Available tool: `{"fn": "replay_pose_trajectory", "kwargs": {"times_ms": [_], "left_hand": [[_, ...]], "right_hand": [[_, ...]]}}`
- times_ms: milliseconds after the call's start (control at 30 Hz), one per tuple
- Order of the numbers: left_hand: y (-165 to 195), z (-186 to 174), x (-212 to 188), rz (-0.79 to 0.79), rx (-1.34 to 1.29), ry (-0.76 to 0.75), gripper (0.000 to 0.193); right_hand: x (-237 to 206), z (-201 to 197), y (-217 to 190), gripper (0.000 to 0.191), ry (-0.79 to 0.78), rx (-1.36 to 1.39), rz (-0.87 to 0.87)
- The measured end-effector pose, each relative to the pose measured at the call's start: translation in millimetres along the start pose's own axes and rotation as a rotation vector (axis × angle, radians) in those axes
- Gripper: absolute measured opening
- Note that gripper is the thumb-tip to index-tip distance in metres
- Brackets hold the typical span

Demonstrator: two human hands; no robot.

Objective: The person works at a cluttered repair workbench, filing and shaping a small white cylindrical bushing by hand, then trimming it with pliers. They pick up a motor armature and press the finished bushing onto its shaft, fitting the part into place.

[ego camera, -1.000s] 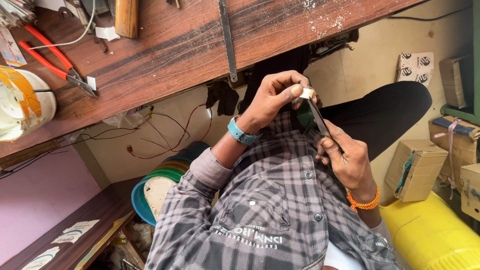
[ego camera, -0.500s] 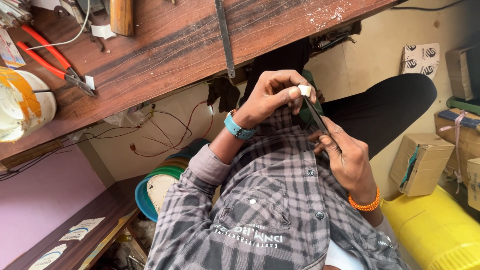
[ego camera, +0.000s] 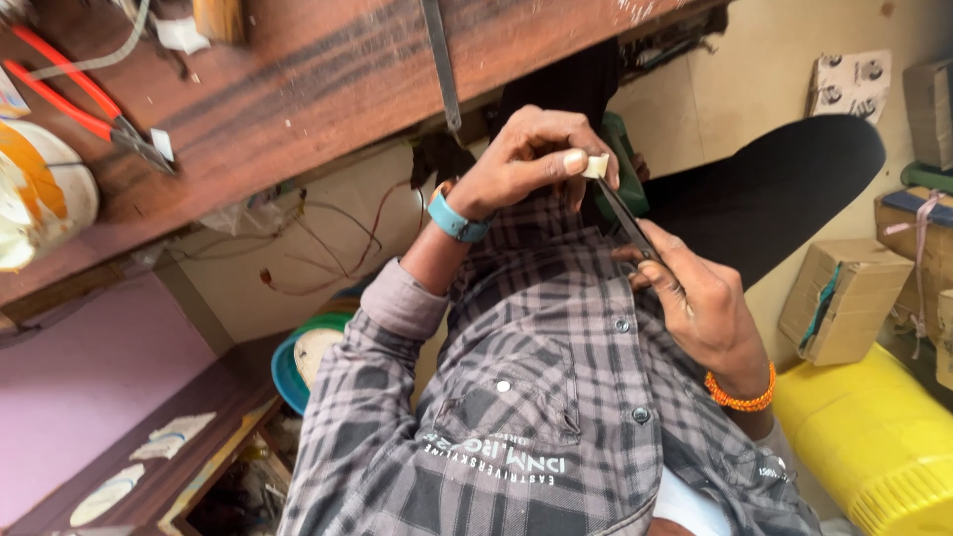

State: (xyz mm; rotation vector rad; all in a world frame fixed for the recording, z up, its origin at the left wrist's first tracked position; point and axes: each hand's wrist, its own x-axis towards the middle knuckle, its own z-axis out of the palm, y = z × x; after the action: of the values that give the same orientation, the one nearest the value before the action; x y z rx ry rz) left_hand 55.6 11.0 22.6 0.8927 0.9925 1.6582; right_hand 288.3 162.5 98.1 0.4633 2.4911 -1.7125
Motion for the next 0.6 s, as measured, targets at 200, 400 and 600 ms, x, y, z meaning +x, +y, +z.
{"fn": "replay_pose_trajectory", "kwargs": {"times_ms": [200, 400, 600], "left_hand": [[-3.4, -2.6, -6.4, 0.035, 0.058, -0.024, 0.036], [-13.6, 3.2, -12.5, -0.048, -0.026, -0.01, 0.037], [-14.8, 9.5, -13.4, 0.0, -0.114, 0.04, 0.035]], "right_hand": [[1.4, 5.1, -1.3, 0.04, -0.046, -0.004, -0.022], [-0.3, 7.3, -2.9, 0.041, -0.074, -0.018, 0.118], [-2.0, 11.9, 3.5, 0.041, -0.05, 0.002, 0.099]]}}
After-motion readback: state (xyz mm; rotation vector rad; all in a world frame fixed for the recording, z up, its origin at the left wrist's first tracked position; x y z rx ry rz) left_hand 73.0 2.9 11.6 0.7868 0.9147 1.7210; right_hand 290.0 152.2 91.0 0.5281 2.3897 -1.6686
